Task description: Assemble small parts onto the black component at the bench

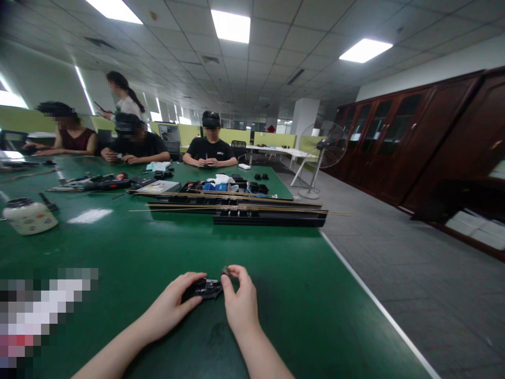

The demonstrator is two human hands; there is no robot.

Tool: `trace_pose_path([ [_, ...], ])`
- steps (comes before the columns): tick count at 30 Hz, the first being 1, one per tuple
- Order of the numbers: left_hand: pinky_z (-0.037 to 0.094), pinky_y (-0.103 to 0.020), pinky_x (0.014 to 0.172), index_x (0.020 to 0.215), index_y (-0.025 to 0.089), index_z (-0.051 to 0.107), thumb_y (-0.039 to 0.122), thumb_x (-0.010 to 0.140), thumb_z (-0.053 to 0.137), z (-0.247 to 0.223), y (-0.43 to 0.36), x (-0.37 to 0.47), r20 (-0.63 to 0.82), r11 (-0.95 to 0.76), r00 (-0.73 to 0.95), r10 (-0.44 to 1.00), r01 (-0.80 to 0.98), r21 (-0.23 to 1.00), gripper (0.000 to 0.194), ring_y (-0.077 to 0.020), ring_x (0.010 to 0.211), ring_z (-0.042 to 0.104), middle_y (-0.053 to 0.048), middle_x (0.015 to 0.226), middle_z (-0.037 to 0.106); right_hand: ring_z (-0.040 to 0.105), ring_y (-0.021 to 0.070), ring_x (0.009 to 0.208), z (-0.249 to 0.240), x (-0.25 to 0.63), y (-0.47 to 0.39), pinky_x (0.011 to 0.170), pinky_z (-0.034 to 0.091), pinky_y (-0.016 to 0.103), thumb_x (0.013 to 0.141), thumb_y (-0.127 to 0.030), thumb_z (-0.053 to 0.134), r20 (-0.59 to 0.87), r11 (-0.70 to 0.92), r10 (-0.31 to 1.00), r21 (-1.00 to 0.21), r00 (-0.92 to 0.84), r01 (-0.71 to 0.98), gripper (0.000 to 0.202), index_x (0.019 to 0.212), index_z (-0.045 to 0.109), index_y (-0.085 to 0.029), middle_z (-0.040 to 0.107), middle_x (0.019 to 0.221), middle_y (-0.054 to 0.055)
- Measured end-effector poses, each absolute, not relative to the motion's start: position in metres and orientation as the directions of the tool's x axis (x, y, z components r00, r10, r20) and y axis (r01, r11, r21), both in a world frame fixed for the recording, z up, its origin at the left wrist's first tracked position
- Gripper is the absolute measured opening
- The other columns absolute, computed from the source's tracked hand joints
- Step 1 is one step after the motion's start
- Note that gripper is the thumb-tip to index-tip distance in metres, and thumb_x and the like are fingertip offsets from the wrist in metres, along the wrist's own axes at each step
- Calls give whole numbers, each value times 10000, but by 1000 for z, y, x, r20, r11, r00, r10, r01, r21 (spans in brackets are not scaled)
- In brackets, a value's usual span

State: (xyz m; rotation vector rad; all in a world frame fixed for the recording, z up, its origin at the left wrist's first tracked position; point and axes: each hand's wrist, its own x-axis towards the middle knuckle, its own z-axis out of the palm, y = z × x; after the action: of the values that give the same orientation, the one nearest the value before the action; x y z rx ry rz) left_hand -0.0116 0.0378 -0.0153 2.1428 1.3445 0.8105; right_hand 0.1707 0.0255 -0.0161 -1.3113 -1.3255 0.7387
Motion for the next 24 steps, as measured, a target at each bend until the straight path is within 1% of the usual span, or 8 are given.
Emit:
trace_pose_path([
  [12,406,-399,915,1110,228,546,215,729,555,-17,39,-11,226,-404,348,910,620,673,381,-226,1018,538,-65,1083,608,614,190,908,-15,171,25,825,444,308,783,-366,515,222,166,955,-950,199,263,221,928,570,-209,666,928,49],
  [19,408,-417,910,1106,230,551,232,731,555,-15,38,-12,227,-404,347,910,616,676,375,-235,1009,540,-69,1081,613,623,189,869,-18,171,26,794,459,304,779,-365,518,253,195,942,-948,223,253,230,925,579,-198,674,902,56],
  [24,402,-419,919,1099,228,551,224,733,556,-14,37,-12,223,-402,349,910,616,677,367,-235,1020,535,-68,1086,611,618,195,885,-18,171,27,812,450,316,782,-391,512,222,158,946,-952,234,262,251,937,569,-201,668,913,58],
])
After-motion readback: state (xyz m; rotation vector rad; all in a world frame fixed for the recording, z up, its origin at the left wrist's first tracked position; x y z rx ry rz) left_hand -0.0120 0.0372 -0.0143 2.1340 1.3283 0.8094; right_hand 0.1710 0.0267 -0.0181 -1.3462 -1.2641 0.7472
